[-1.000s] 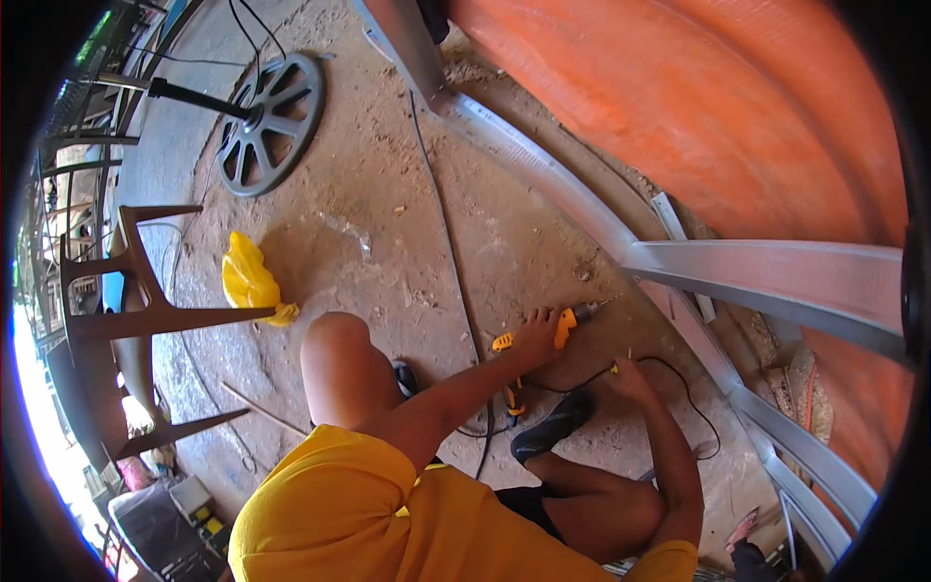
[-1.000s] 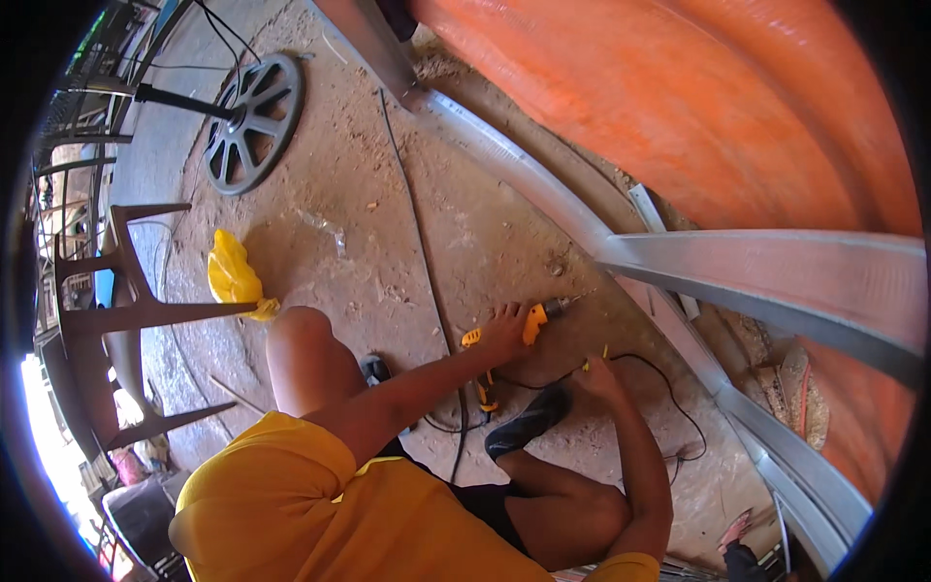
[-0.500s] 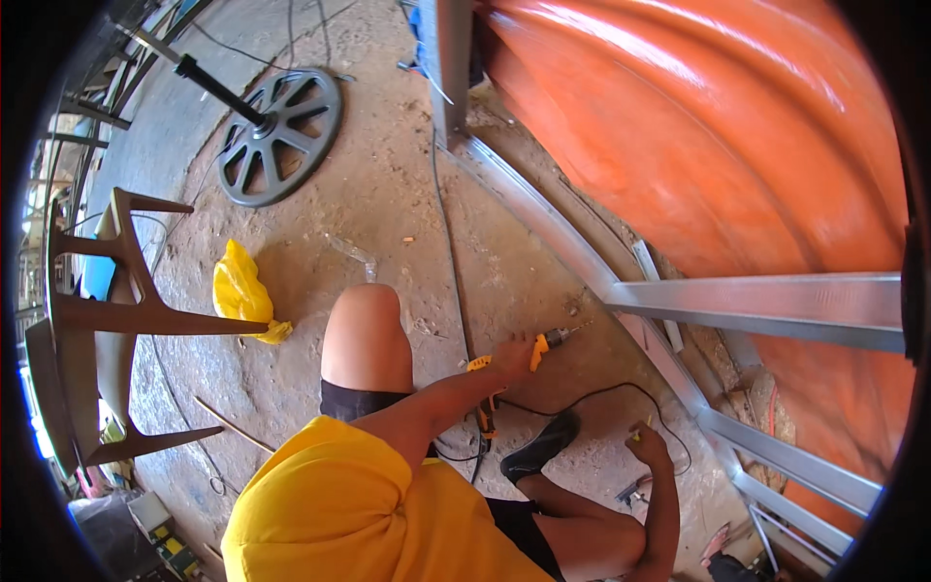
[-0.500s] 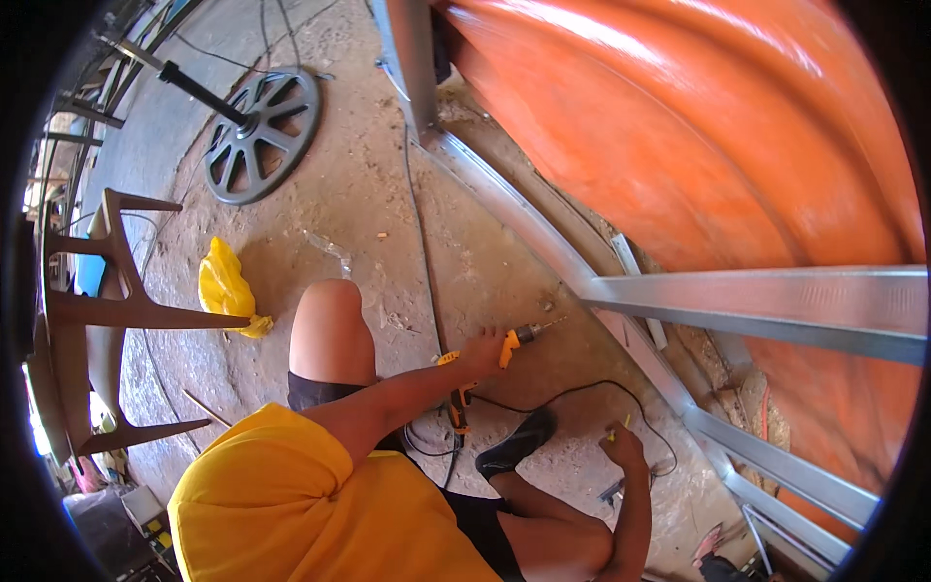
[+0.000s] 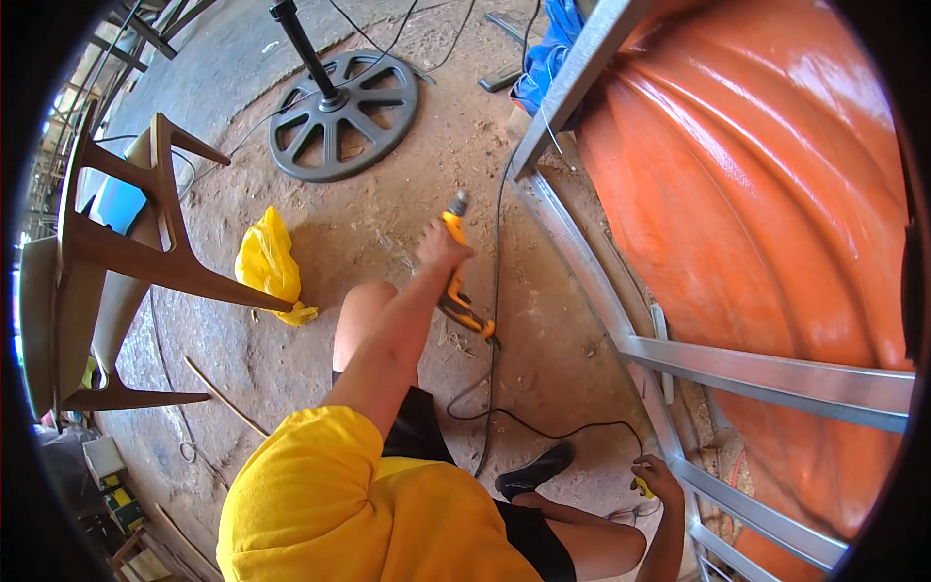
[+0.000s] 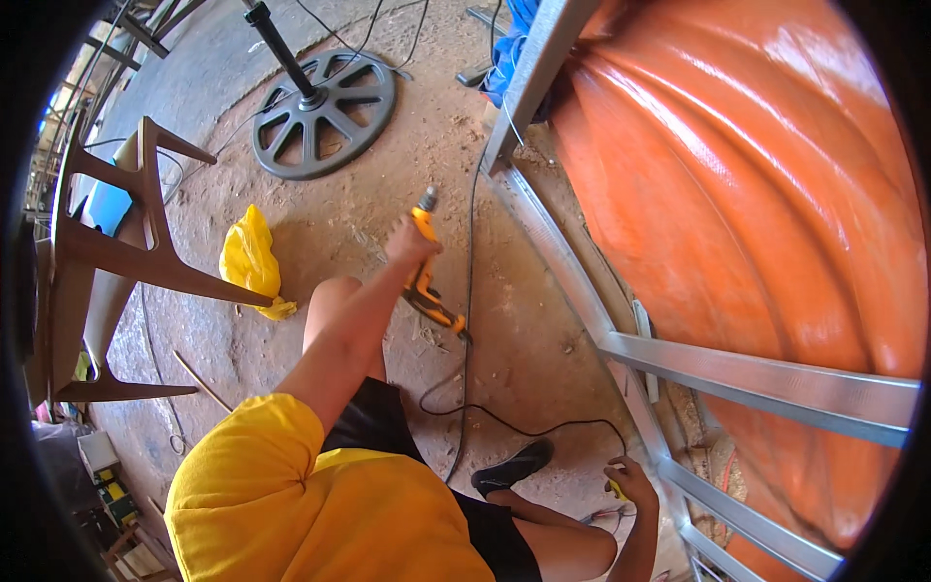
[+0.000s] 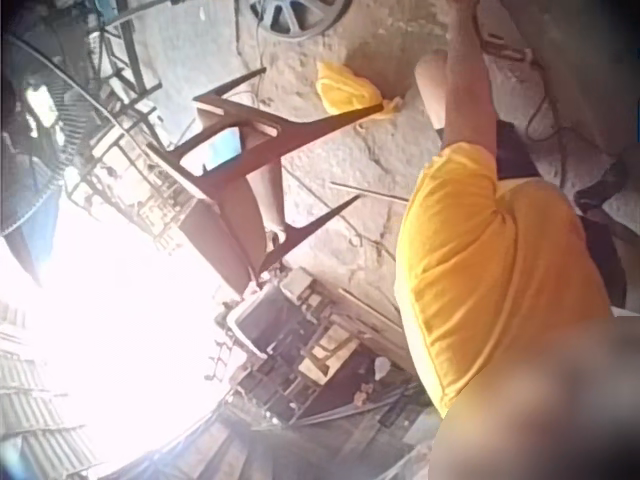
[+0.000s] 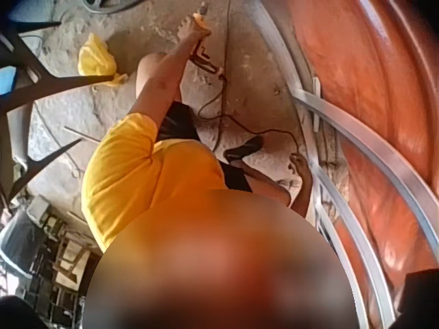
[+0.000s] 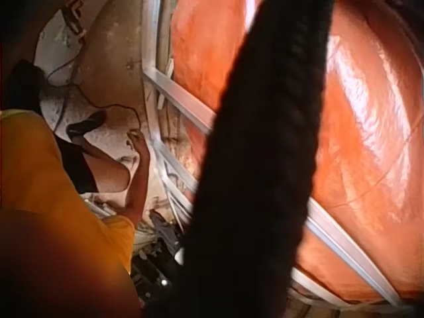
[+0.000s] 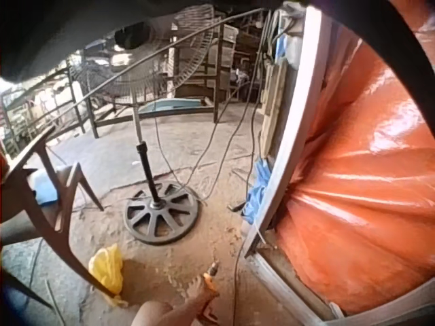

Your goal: Measure a metal stud profile using a tape measure and use an electric drill to create holes.

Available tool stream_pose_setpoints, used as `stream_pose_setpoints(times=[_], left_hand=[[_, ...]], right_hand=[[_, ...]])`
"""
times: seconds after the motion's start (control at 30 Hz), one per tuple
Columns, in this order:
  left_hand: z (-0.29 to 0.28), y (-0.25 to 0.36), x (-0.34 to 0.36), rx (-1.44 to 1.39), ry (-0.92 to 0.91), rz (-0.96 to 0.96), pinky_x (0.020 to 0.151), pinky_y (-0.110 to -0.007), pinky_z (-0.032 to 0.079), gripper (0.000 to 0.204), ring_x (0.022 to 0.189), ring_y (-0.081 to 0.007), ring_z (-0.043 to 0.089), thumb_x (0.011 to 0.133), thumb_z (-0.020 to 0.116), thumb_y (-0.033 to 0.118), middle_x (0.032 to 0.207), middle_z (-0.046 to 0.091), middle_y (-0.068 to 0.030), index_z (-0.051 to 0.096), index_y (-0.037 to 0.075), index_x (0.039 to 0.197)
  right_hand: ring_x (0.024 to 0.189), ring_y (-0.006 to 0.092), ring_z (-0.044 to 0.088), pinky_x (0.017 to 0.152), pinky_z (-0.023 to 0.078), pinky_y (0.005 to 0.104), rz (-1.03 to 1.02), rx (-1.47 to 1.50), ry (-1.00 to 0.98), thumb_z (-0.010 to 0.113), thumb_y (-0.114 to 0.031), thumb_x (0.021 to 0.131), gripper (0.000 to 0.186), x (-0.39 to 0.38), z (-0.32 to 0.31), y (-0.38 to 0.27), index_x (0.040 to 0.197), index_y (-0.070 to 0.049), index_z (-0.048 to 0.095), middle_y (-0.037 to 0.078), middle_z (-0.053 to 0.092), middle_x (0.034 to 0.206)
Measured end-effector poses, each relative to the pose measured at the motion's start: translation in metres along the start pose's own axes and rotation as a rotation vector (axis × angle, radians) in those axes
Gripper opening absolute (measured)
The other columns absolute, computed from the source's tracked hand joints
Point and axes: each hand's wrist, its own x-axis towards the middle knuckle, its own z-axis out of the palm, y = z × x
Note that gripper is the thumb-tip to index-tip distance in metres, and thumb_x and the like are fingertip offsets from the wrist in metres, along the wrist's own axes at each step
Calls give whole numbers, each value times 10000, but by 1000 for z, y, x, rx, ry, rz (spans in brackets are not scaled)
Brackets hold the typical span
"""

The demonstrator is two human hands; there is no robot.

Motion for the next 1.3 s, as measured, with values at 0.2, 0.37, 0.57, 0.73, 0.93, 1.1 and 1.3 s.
stream_pose_setpoints(times=[0.2, 0.37, 0.57, 0.73, 0.93, 1.1, 1.3], left_hand=[[-41, -57, 82, 78, -29, -2, 936, -388, 446, 915, 1119, -291, 512, 515, 825, 388, 1181, 502, -140, 371, 36, 1227], [-22, -104, 106, 43, -53, 69, 959, -376, 418, 972, 1110, -319, 511, 545, 806, 368, 1179, 512, -151, 321, 0, 1304], [8, -127, 114, -23, 68, 56, 969, -429, 396, 965, 1189, -349, 429, 594, 780, 382, 1283, 444, -166, 287, 12, 1336], [33, -103, 100, -129, 206, 114, 994, -464, 348, 785, 1170, -379, 436, 748, 683, 413, 1280, 434, -225, 347, -33, 1299], [48, -170, 112, -14, 51, 112, 1004, -513, 333, 996, 1231, -394, 391, 686, 684, 518, 1411, 311, -217, 204, 46, 1420], [58, -175, 131, 71, 67, 71, 1010, -517, 331, 993, 1265, -396, 335, 729, 701, 406, 1415, 270, -200, 86, 97, 1445], [72, -172, 150, -1011, -206, 309, 1004, -493, 350, 926, 1241, -395, 369, 794, 656, 330, 1401, 269, -209, 33, 135, 1450]], right_hand=[[590, 230, 621, 513, 450, 336, -122, -316, 325, 617, -287, 857, 308, -39, 9, -36, 1022, -34, 557, 137, 627, 686], [665, 352, 610, 582, 469, 431, -329, -849, 651, 709, -298, 743, 469, -60, 31, -72, 1107, -66, 528, 153, 622, 755], [771, 365, 597, 651, 480, 447, -321, -944, 549, 728, -202, 658, 486, -67, 23, -120, 1087, -90, 529, 159, 608, 862], [744, 357, 607, 625, 484, 449, -416, -929, 665, 704, -160, 656, 410, -91, 8, -129, 1031, -82, 557, 164, 620, 838], [831, 321, 621, 690, 500, 440, -273, -905, 576, 659, -347, 705, 488, -62, 23, -77, 1124, -134, 530, 118, 620, 948], [852, 328, 620, 706, 506, 447, -176, -863, 636, 640, -332, 713, 493, -60, 28, -56, 1144, -127, 515, 130, 619, 965], [919, 304, 613, 795, 478, 411, -264, -442, 629, 694, -320, 741, 397, -55, 14, -1, 1072, -135, 577, 129, 631, 983]])
